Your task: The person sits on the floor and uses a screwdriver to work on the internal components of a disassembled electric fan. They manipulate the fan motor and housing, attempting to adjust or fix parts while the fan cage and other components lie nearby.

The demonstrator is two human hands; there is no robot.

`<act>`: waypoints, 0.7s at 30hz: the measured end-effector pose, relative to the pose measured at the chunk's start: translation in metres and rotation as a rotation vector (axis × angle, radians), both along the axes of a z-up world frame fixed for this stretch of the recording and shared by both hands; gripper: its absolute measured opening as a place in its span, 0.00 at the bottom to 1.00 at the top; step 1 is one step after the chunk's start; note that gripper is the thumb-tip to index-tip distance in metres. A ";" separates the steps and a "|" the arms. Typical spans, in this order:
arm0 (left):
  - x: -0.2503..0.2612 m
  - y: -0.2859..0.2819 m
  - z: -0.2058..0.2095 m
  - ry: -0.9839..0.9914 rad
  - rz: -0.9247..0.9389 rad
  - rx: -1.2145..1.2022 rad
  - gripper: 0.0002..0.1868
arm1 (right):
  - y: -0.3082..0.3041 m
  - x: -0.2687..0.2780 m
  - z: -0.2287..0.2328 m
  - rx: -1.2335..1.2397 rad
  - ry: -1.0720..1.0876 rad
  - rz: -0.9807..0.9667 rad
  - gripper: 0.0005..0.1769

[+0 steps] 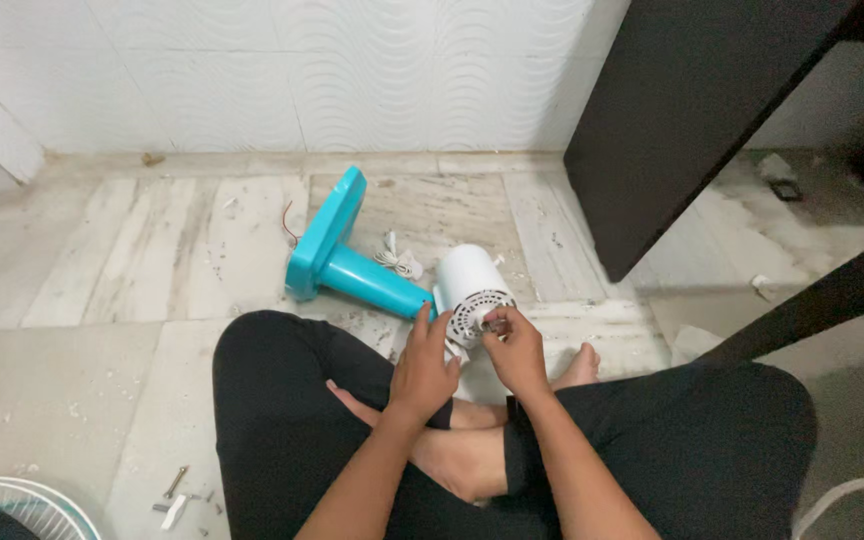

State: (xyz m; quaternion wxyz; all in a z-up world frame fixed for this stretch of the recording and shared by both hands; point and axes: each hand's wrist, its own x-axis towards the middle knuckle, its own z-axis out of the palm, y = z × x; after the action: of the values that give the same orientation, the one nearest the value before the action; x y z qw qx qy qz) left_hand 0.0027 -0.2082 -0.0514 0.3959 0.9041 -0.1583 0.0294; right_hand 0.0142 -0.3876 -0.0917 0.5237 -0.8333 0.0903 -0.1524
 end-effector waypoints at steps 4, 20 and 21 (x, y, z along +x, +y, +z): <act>0.002 -0.001 -0.001 0.010 0.034 0.043 0.45 | 0.006 -0.002 0.021 -0.069 -0.013 -0.025 0.15; 0.000 -0.014 0.015 0.237 0.000 0.240 0.70 | 0.019 -0.008 0.063 -0.162 -0.156 -0.023 0.20; 0.000 -0.015 0.012 0.188 0.020 0.214 0.71 | 0.020 -0.008 0.064 -0.177 -0.173 -0.020 0.20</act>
State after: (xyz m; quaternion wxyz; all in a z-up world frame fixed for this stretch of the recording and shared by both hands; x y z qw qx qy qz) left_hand 0.0031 -0.2228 -0.0390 0.3100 0.9414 -0.1140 -0.0684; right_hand 0.0061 -0.3676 -0.0281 0.4525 -0.8590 0.0395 -0.2363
